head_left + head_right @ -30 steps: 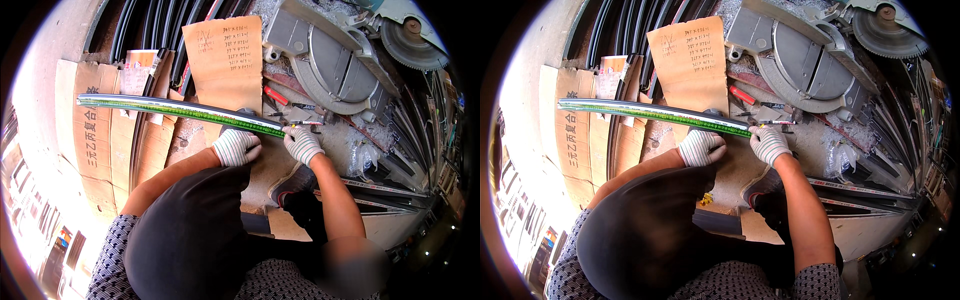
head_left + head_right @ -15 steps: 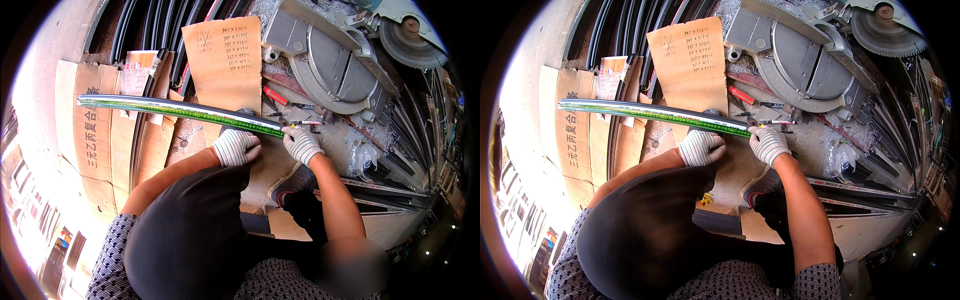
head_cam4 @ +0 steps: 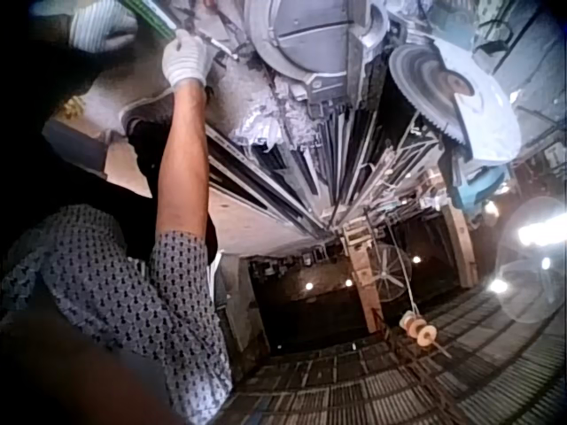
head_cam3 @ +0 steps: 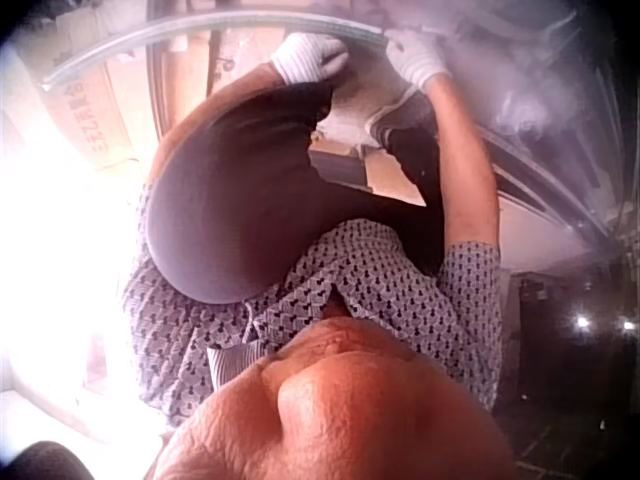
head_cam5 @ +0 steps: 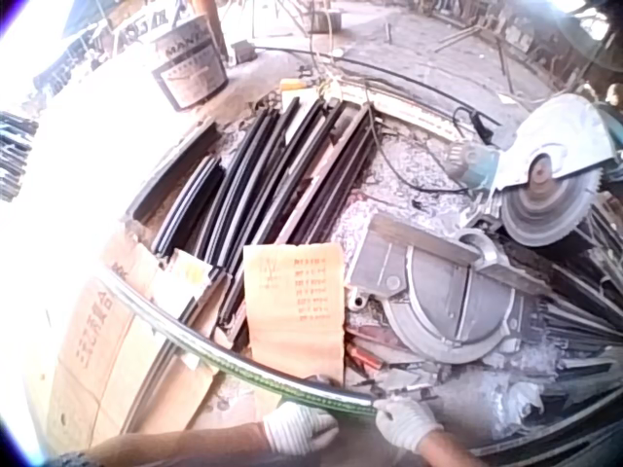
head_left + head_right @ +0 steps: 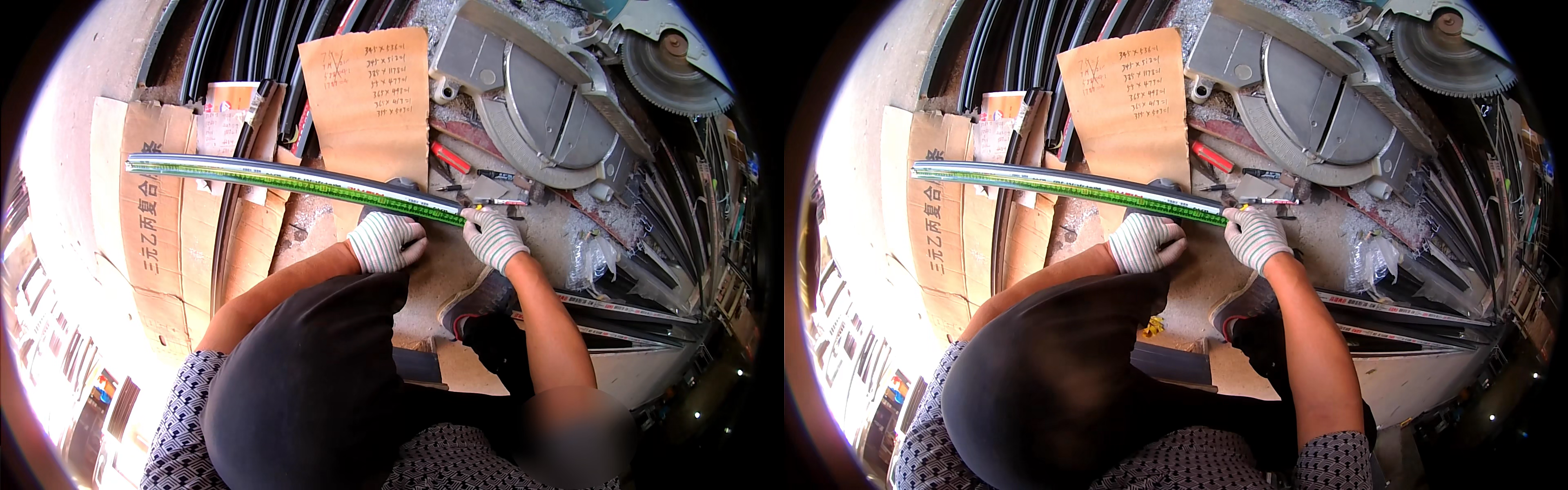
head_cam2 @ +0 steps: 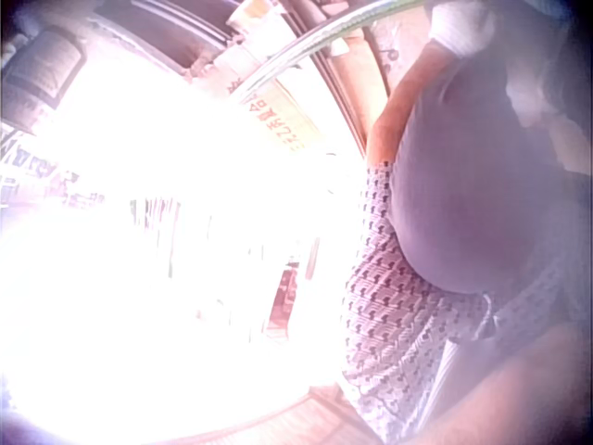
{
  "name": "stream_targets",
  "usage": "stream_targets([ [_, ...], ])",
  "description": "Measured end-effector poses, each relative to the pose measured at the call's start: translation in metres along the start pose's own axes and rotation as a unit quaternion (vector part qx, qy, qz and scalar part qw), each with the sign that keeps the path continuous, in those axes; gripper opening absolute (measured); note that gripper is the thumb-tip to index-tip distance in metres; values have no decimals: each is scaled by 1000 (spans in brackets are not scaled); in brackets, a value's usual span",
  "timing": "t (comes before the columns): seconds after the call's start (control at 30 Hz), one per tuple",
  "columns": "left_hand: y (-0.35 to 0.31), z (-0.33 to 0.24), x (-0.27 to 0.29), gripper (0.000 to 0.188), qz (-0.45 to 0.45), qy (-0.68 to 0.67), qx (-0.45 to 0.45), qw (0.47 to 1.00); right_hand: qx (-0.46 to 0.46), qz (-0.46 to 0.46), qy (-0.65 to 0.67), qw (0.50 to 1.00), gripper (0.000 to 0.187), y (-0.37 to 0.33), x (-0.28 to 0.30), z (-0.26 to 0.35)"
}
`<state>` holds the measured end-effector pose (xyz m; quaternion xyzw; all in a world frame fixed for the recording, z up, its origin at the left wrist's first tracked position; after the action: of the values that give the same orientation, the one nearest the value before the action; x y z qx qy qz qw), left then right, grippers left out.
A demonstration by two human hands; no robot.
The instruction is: The person measures a long metal profile with a tape measure and marks the measurement with a marker. The person then uses a miter saw to cut the profile at the marked location.
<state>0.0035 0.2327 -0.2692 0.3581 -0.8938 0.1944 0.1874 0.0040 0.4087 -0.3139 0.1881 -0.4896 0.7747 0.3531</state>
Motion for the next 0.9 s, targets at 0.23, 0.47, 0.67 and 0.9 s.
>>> stream_targets([
  [0.23, 0, 4, -3, 19, 16, -13, 11, 1000, 2, -4, 2, 1000, 29, 0, -1, -1],
  [0.47, 0, 4, -3, 21, 16, -10, 12, 1000, -5, 7, 9, 1000, 28, 0, -1, 0],
  [0.67, -1, 6, -4, 22, 15, -19, 16, 1000, -1, 3, 10, 1000, 29, 1, -2, -2],
  [0.9, 0, 5, -5, 22, 15, -7, 10, 1000, -1, 2, 2, 1000, 29, 0, 0, 0],
])
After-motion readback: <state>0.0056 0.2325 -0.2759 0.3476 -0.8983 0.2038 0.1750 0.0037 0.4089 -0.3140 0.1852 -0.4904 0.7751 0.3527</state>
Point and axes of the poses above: each hand's wrist, its own y-axis towards the middle knuckle, its own x-axis out of the back of the hand, z = x × y, the point moved 10 cm from there along y, towards the middle knuckle, and after that the axes turned 5 degrees about x, right-handed, at the moved point
